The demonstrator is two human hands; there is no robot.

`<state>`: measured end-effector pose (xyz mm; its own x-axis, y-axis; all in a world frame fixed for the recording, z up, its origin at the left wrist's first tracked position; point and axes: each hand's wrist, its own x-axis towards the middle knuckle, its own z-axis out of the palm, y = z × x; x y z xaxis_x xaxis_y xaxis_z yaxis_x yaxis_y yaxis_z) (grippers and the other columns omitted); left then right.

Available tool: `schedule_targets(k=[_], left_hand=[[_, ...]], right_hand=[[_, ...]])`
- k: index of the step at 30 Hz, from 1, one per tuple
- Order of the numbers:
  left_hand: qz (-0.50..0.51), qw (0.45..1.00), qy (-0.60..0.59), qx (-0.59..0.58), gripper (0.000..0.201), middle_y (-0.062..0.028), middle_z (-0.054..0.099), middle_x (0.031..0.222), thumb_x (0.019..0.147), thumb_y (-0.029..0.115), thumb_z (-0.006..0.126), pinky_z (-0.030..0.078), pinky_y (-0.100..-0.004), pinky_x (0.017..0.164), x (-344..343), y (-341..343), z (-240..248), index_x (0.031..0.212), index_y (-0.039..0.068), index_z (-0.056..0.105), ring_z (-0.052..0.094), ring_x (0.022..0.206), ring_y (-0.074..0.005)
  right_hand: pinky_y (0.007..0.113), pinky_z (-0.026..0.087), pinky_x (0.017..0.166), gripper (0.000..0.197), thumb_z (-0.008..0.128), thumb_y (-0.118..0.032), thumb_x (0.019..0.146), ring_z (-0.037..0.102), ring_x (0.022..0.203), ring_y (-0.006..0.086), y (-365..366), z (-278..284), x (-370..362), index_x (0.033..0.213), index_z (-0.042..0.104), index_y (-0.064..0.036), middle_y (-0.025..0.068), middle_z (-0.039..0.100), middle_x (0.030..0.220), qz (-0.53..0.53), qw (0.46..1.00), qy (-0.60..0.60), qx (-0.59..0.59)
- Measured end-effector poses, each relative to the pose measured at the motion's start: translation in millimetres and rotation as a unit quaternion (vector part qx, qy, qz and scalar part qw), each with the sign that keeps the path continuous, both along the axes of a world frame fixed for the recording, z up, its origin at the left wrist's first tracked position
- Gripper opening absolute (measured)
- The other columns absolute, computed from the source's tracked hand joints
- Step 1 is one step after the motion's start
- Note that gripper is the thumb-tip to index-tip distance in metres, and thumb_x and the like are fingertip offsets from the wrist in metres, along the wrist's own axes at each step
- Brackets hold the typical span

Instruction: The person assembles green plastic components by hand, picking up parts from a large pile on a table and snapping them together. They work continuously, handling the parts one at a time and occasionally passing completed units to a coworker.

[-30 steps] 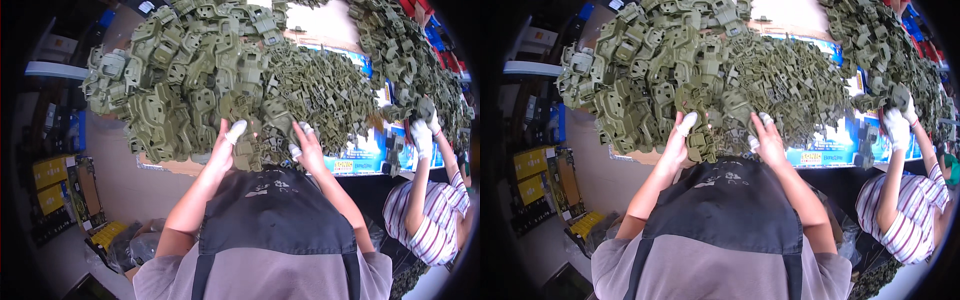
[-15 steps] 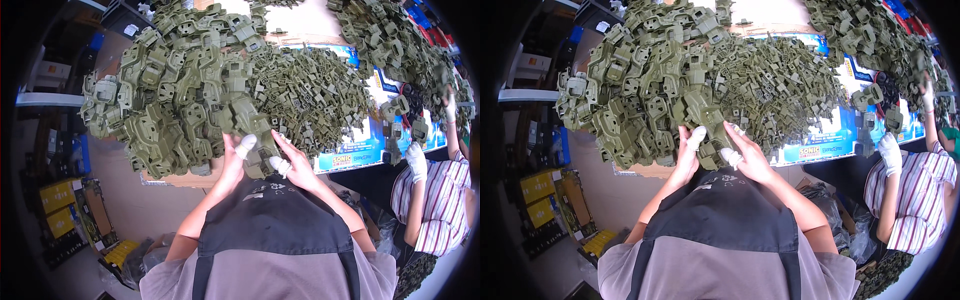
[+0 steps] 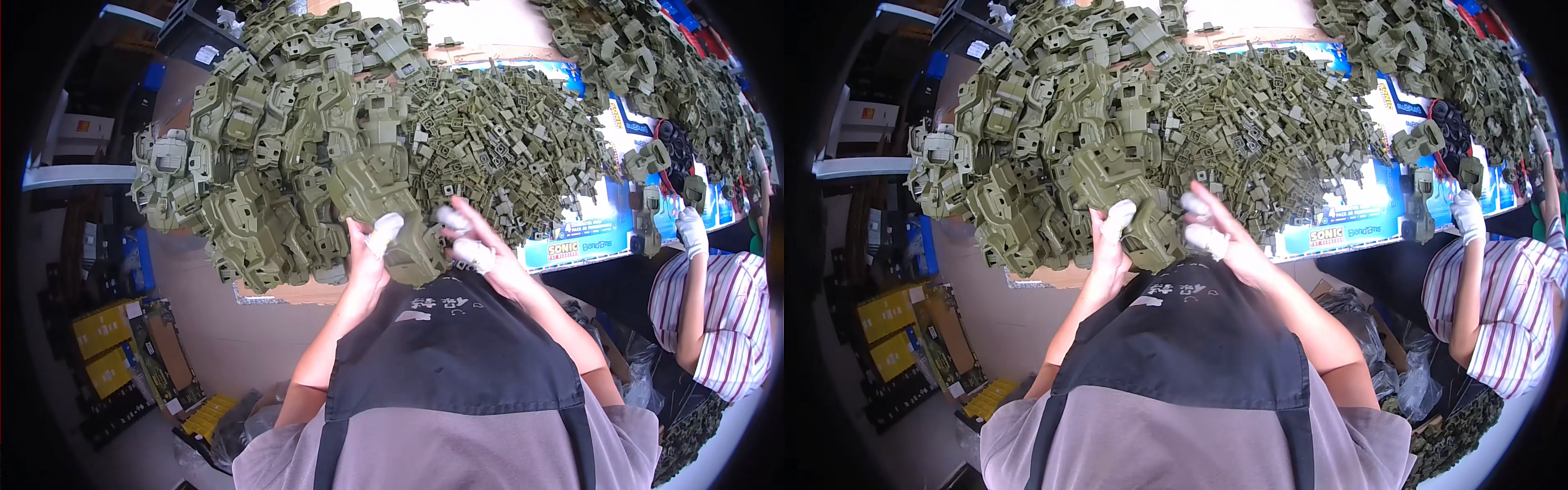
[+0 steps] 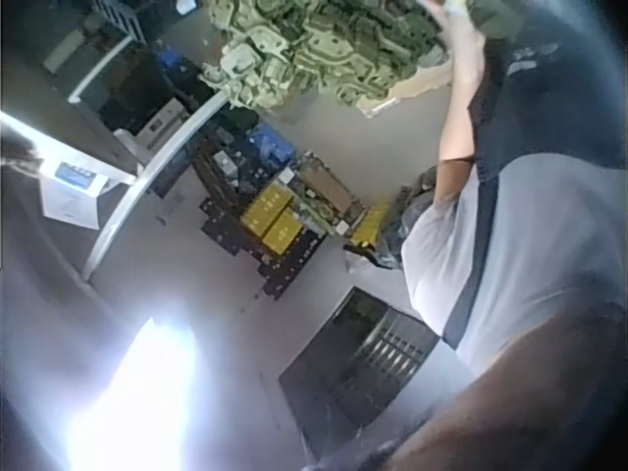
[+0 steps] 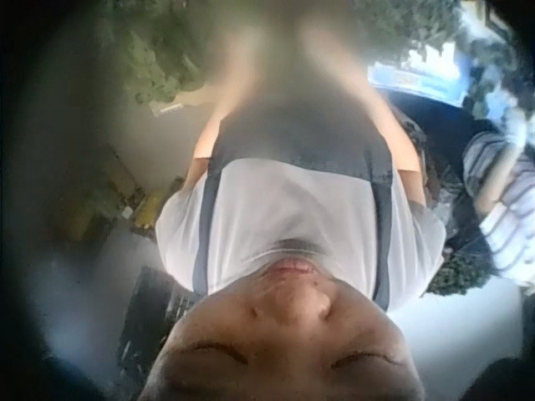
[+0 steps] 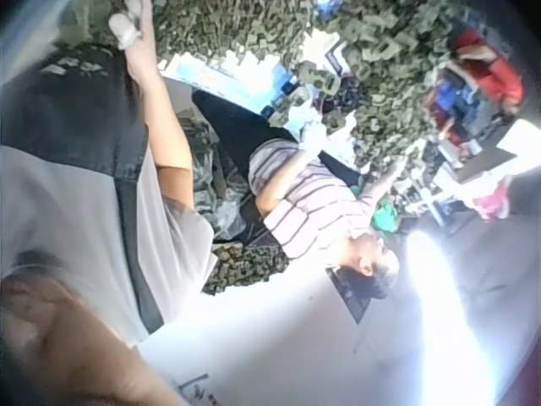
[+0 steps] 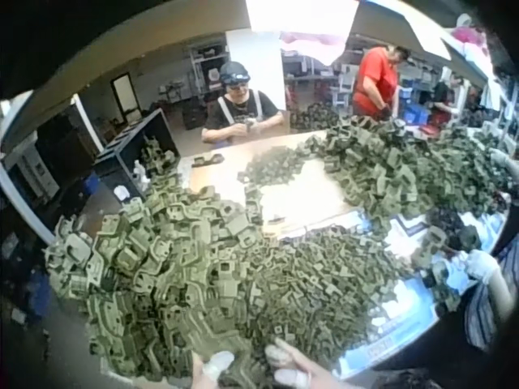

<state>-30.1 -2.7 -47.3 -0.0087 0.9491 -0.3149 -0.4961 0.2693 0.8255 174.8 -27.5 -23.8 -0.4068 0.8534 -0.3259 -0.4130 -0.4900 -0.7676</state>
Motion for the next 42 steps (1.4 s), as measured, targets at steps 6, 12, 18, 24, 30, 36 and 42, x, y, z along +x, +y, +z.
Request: schedule_targets(k=[6,12,18,24,30,36,42], left_hand=[[0.041,0.98,0.138,0.134,0.101,-0.0186,0.031,0.136,0.071,0.021,0.075,0.034,-0.0414,0.101,-6,3,16,0.142,0.01,0.003,0.036,0.124,-0.0286],[-0.339,0.603,0.638,0.337,0.091,-0.0223,0.046,0.121,0.069,0.026,0.071,0.022,-0.0457,0.107,25,14,84,0.142,0.01,0.02,0.042,0.118,-0.0351],[-0.547,0.654,0.475,0.219,0.081,-0.0198,0.059,0.101,0.072,0.009,0.06,0.027,-0.0446,0.106,33,1,31,0.143,0.017,0.022,0.052,0.106,-0.0351],[-0.59,0.625,0.476,0.187,0.08,-0.0155,0.06,0.094,0.068,0.007,0.06,0.02,-0.0456,0.108,34,9,31,0.141,0.022,0.03,0.057,0.093,-0.0277],[-0.607,0.537,0.551,0.2,0.092,-0.0198,0.046,0.129,0.07,0.032,0.073,0.013,-0.0461,0.11,33,30,74,0.144,0.02,0.02,0.039,0.124,-0.0322],[-0.434,0.852,0.274,0.104,0.091,-0.0147,0.029,0.144,0.07,0.023,0.077,0.02,-0.035,0.11,-31,-5,19,0.142,0.01,0.023,0.026,0.134,-0.0261],[-0.332,0.879,0.335,0.073,0.073,-0.014,0.045,0.133,0.067,0.002,0.07,0.031,-0.0344,0.105,-14,-29,17,0.133,0.006,0.039,0.04,0.126,-0.0255]], right_hand=[[0.029,0.045,0.08,0.073,0.073,-0.013,0.073,0.055,0.091,0.0136,10,0,12,0.137,0.036,-0.0094,0.0089,0.057,0.107,0.061,0.991,-0.115,0.03],[0.039,0.039,0.098,0.063,0.068,-0.015,0.072,0.048,0.116,0.0364,13,19,37,0.13,0.045,-0.0056,0.0247,0.051,0.123,0.16,0.825,-0.464,0.279],[0.039,0.041,0.096,0.053,0.06,-0.012,0.077,0.05,0.113,0.0367,-19,0,41,0.126,0.046,0.0031,0.0266,0.05,0.122,0.172,0.804,-0.449,0.35],[0.039,0.04,0.097,0.046,0.06,-0.009,0.075,0.05,0.113,0.0365,-18,-13,38,0.12,0.053,0.0008,0.0252,0.052,0.12,0.199,0.842,-0.439,0.245],[0.035,0.04,0.096,0.054,0.071,-0.022,0.076,0.052,0.114,0.0301,-24,-16,49,0.123,0.052,-0.0018,0.02,0.053,0.122,0.144,0.892,-0.386,0.187],[0.037,0.034,0.1,0.057,0.07,-0.017,0.076,0.043,0.121,0.0298,-22,-16,74,0.128,0.048,-0.0056,0.0187,0.05,0.125,0.145,0.904,-0.377,0.14],[0.043,0.035,0.097,0.069,0.068,-0.039,0.075,0.046,0.112,0.0358,8,37,1,0.13,0.041,-0.0076,0.0193,0.051,0.119,0.161,0.788,-0.452,0.386]])
